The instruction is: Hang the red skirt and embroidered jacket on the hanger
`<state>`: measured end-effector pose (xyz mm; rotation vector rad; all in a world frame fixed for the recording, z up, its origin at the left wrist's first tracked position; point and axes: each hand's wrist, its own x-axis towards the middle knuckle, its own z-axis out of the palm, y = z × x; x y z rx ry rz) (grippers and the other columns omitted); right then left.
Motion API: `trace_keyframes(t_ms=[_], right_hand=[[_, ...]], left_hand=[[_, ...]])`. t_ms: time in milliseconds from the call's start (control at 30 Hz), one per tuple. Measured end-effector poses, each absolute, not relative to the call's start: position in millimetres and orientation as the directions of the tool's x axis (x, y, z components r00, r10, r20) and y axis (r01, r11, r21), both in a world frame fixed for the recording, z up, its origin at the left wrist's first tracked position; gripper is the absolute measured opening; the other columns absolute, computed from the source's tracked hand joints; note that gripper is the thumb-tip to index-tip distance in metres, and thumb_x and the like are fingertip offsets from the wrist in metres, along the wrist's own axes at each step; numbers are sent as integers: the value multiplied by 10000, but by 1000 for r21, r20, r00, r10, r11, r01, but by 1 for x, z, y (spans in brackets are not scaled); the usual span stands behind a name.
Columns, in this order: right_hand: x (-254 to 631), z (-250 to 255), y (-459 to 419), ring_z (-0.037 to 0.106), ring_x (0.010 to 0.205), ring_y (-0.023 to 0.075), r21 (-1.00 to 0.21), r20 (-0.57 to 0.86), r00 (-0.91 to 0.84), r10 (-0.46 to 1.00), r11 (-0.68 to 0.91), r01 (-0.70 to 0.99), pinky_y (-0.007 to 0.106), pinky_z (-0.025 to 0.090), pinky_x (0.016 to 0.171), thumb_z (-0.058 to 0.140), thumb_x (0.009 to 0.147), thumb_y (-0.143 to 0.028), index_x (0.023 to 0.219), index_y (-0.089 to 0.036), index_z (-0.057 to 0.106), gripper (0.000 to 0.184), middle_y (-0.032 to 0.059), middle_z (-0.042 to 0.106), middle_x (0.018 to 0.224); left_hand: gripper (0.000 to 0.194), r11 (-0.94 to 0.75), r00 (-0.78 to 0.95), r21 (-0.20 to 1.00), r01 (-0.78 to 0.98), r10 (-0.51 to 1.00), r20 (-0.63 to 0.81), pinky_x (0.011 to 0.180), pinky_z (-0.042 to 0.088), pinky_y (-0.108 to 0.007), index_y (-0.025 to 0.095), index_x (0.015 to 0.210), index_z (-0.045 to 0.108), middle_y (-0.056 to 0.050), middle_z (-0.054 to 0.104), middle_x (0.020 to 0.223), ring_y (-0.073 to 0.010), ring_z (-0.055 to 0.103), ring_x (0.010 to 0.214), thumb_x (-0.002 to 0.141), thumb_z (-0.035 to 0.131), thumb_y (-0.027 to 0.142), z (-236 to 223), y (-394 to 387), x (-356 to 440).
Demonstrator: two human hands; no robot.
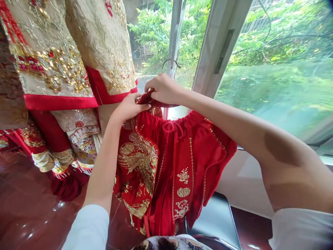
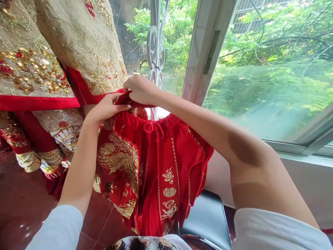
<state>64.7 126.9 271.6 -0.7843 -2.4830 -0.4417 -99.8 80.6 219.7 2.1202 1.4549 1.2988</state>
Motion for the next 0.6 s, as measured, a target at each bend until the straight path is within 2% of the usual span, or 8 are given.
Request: trace_keyframes(t_ms=[100,200,300,433,500,600], right_hand=[[71,269,110,541,786,175,137,563,-704,432,792,595,307,359,693,482,827,-184,925,-154,705,246,79,650,826],[92,252,81,544,845,180,138,642,-672,369,807,575,311,370,740,382,924,-261,967,-172,683,316,89,648,924],[119,221,61,534,806,188,123,674,-594,440,725,678,335,366,770,348,938,-261,850,-184,664,337,83,626,824],[134,185,70,480,641,174,51,569,-496,656,574,817,340,339,685,359,908,-183,670,-178,602,340,73,560,642],[129,179,82,466,614,164,-27,579,-429,694,542,840,326,317,644,375,913,-190,674,-172,598,327,75,569,650],[113,181,95,470,613,158,-116,589,-380,713,540,834,309,294,608,470,914,-292,660,-164,589,308,76,584,668]], left_hand=[[353,-450,207,694,561,889,410,814,530,-409,158,932,672,-67,673,858,-253,647,879,620,726,314,227,93,-100],[259,-446,221,732,515,894,389,748,546,-409,160,838,683,-86,670,808,-239,655,789,646,711,331,222,93,-103],[293,-451,242,766,459,893,381,735,562,-416,164,898,699,-118,687,833,-259,672,807,653,723,323,219,92,-105],[324,-366,311,843,394,916,253,739,575,-429,187,952,717,-121,699,812,-275,688,811,690,707,377,225,103,-99],[327,-311,336,870,382,924,183,742,577,-435,185,954,725,-120,701,799,-278,689,813,734,658,417,228,109,-92],[351,-278,358,887,368,923,141,753,576,-444,188,994,722,-99,696,781,-278,687,845,762,623,432,231,111,-82]])
